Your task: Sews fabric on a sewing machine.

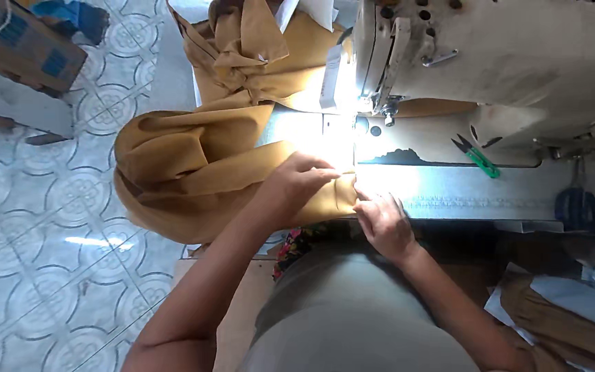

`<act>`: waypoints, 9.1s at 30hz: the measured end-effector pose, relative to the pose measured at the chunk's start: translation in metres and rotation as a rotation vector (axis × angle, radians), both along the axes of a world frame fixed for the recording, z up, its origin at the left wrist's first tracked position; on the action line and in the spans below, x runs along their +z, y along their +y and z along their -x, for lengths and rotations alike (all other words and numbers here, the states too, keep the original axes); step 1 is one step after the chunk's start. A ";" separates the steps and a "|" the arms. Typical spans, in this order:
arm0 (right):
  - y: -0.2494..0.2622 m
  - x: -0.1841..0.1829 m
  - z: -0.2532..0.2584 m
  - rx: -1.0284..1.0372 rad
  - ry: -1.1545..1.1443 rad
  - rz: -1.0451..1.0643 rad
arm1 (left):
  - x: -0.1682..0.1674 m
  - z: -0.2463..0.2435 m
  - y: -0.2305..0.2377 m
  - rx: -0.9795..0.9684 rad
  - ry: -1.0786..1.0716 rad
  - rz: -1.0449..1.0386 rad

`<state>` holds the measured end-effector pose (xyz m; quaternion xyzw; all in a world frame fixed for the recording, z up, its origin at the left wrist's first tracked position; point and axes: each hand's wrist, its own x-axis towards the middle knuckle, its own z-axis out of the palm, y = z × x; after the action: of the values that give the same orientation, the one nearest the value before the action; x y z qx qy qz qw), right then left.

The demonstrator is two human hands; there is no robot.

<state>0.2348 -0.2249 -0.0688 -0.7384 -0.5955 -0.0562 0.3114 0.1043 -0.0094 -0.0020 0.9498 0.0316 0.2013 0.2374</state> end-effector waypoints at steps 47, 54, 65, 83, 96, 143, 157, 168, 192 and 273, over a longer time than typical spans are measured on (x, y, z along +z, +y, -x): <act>0.087 0.018 -0.013 -0.166 -0.187 0.117 | -0.045 -0.071 0.094 -0.349 0.163 0.255; 0.092 0.019 -0.010 -0.231 -0.165 0.170 | -0.055 -0.075 0.091 -0.373 -0.005 0.065; 0.080 0.039 -0.025 -0.256 0.064 0.163 | -0.043 -0.081 0.068 -0.244 -0.152 -0.105; 0.061 0.035 -0.007 -0.211 -0.097 0.313 | -0.026 -0.075 0.073 -0.215 0.158 -0.161; 0.059 0.031 -0.013 -0.191 0.052 0.203 | -0.033 -0.085 0.074 -0.243 0.198 -0.090; 0.085 0.034 -0.040 -0.220 0.072 0.374 | -0.036 -0.111 0.047 0.109 0.327 -0.203; 0.098 0.036 -0.028 -0.280 0.089 0.516 | -0.025 -0.112 0.061 0.005 0.353 -0.224; 0.100 0.047 -0.026 -0.296 0.028 0.488 | 0.008 -0.039 -0.015 0.114 0.384 0.068; 0.045 0.042 -0.013 -0.171 1.397 -0.068 | -0.013 -0.043 0.011 0.010 0.239 -0.219; 0.099 0.017 -0.052 -0.208 0.814 -0.062 | 0.047 0.057 0.087 0.304 0.574 0.779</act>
<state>0.2867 -0.1257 -0.0518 -0.7467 -0.3441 0.1911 0.5362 0.0475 0.0778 0.0448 0.7924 0.3062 -0.0624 0.5239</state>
